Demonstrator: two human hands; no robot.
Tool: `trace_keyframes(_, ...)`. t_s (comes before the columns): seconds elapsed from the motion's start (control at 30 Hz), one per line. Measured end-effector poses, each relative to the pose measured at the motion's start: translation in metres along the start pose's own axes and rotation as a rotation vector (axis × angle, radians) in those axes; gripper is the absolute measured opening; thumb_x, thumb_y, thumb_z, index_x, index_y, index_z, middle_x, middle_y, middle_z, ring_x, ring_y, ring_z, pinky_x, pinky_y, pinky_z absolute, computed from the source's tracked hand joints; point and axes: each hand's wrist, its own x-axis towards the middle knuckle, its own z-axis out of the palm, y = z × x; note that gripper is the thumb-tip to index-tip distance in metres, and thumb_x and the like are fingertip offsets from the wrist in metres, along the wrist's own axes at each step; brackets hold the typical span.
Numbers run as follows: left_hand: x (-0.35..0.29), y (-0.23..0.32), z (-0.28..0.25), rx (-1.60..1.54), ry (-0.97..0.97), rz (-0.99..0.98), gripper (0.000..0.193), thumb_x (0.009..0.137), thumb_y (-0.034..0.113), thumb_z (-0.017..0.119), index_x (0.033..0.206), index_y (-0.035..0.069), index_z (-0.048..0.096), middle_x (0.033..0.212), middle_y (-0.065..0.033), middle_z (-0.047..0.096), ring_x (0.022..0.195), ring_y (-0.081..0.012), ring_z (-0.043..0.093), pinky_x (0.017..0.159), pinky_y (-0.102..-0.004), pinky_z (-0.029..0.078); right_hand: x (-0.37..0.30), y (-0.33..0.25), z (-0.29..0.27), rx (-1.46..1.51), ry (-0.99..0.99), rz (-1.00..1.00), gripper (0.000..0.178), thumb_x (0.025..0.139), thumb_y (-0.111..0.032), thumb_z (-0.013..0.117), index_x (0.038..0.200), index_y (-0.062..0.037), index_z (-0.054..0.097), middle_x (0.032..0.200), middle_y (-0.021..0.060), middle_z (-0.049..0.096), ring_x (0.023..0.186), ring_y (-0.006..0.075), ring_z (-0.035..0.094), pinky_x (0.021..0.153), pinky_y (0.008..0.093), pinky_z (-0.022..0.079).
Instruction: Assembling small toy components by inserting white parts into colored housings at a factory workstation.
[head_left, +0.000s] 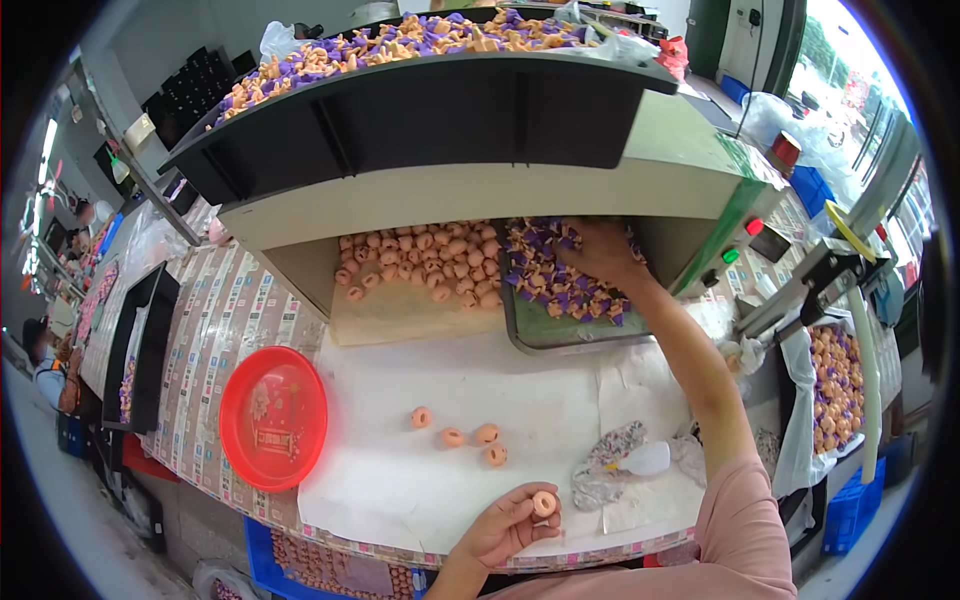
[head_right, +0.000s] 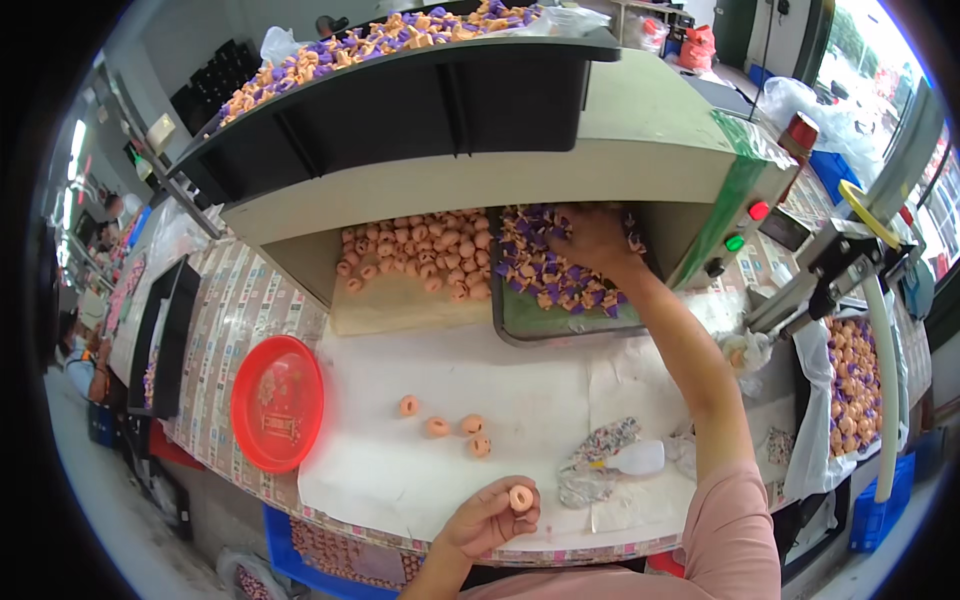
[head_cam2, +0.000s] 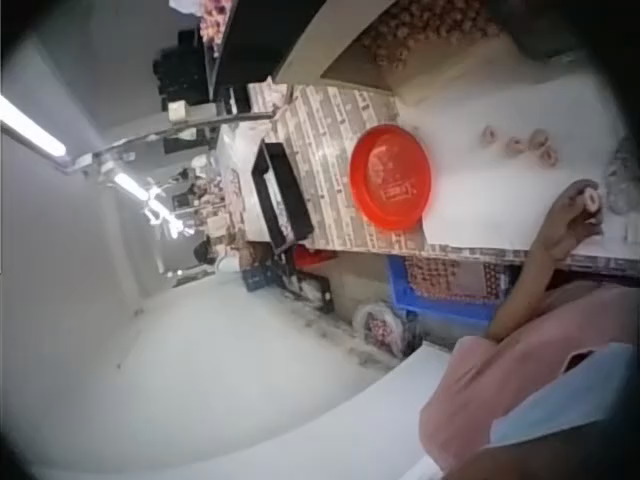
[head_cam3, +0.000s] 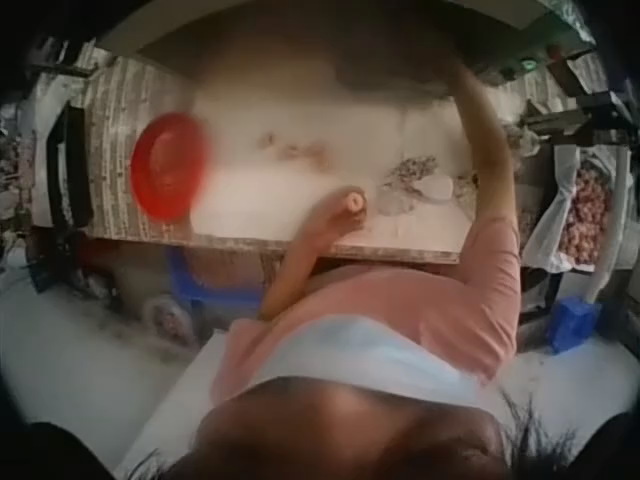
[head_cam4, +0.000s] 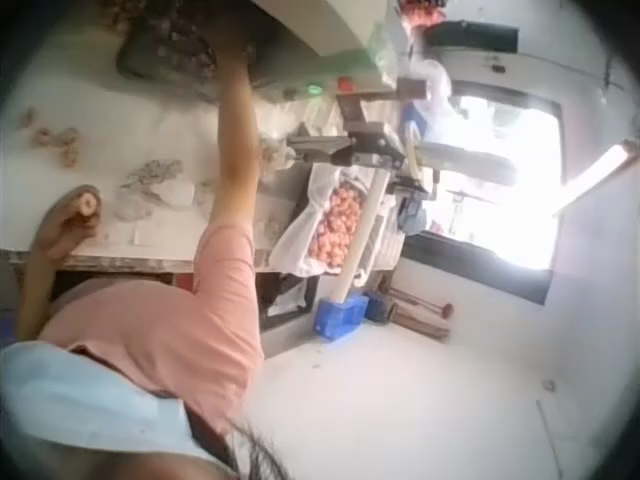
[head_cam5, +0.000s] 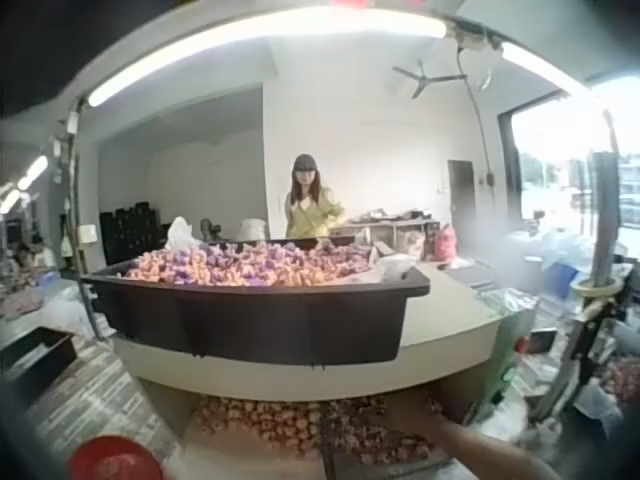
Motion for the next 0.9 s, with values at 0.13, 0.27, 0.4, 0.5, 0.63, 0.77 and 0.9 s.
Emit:
trace_keyframes(0.13,-0.011,-0.024,0.002,0.062,0.024,0.029,0.039,0.094,0.022,0.057,0.125,-0.001,0.048,0.109,-0.0133,0.058,0.097,-0.0215,0.062,0.086,-0.0339,0.054,-0.068,-0.035,-0.028,-0.206,-0.008,-0.04,0.042,0.073,-0.035,0.074,0.105,-0.0114,0.063,0.114,0.0145,0.058,0.11,0.036,0.05,0.093,0.0442,0.041)
trace_keyframes(0.27,-0.024,-0.051,0.002,0.094,0.011,0.07,0.039,0.094,0.021,0.057,0.125,-0.001,0.048,0.109,-0.0133,0.058,0.097,-0.0216,0.062,0.085,-0.034,0.055,-0.117,-0.062,-0.057,-0.085,-0.037,0.038,0.04,0.074,-0.031,0.075,0.107,-0.0111,0.064,0.114,0.0139,0.058,0.111,0.035,0.049,0.095,0.0438,0.041)
trace_keyframes(0.4,-0.039,-0.075,0.008,0.101,-0.015,0.088,0.037,0.095,0.019,0.055,0.126,0.0,0.048,0.109,-0.0139,0.058,0.098,-0.022,0.062,0.086,-0.0357,0.056,-0.151,-0.08,-0.092,0.033,-0.014,-0.051,0.033,0.075,-0.023,0.074,0.104,-0.0106,0.068,0.107,0.0111,0.062,0.105,0.0321,0.052,0.092,0.0413,0.043)
trace_keyframes(0.5,-0.049,-0.093,0.012,0.131,-0.034,0.096,0.036,0.095,0.018,0.055,0.126,0.0,0.049,0.108,-0.0133,0.058,0.097,-0.0216,0.062,0.085,-0.0348,0.056,-0.175,-0.095,-0.111,0.047,0.021,-0.105,0.023,0.075,-0.015,0.073,0.097,-0.0092,0.071,0.1,0.008,0.065,0.098,0.0287,0.056,0.088,0.0386,0.045)
trace_keyframes(0.63,-0.066,-0.11,0.015,0.142,-0.039,0.136,0.036,0.094,0.018,0.056,0.126,0.001,0.049,0.108,-0.0128,0.058,0.097,-0.0212,0.062,0.085,-0.0334,0.056,-0.203,-0.132,-0.136,0.087,0.185,-0.118,0.021,0.075,-0.013,0.073,0.095,-0.0084,0.071,0.093,0.0068,0.064,0.085,0.0246,0.057,0.078,0.0346,0.047)
trace_keyframes(0.77,-0.068,-0.125,0.014,0.191,0.018,0.227,0.037,0.094,0.017,0.056,0.127,0.001,0.048,0.109,-0.0123,0.059,0.096,-0.0193,0.063,0.085,-0.0312,0.057,-0.26,-0.194,-0.172,0.5,-0.059,0.257,0.021,0.081,-0.01,0.071,0.102,-0.0057,0.069,0.092,0.0042,0.065,0.074,0.0127,0.058,0.068,0.0259,0.049)
trace_keyframes(0.9,-0.06,-0.138,0.021,0.279,0.068,0.285,0.037,0.095,0.016,0.055,0.128,0.001,0.046,0.111,-0.0113,0.059,0.094,-0.017,0.063,0.084,-0.0289,0.056,-0.328,-0.222,-0.175,1.043,-0.226,0.577,0.025,0.086,-0.008,0.068,0.11,-0.0011,0.065,0.098,0.0045,0.065,0.076,0.0088,0.06,0.068,0.0233,0.051)
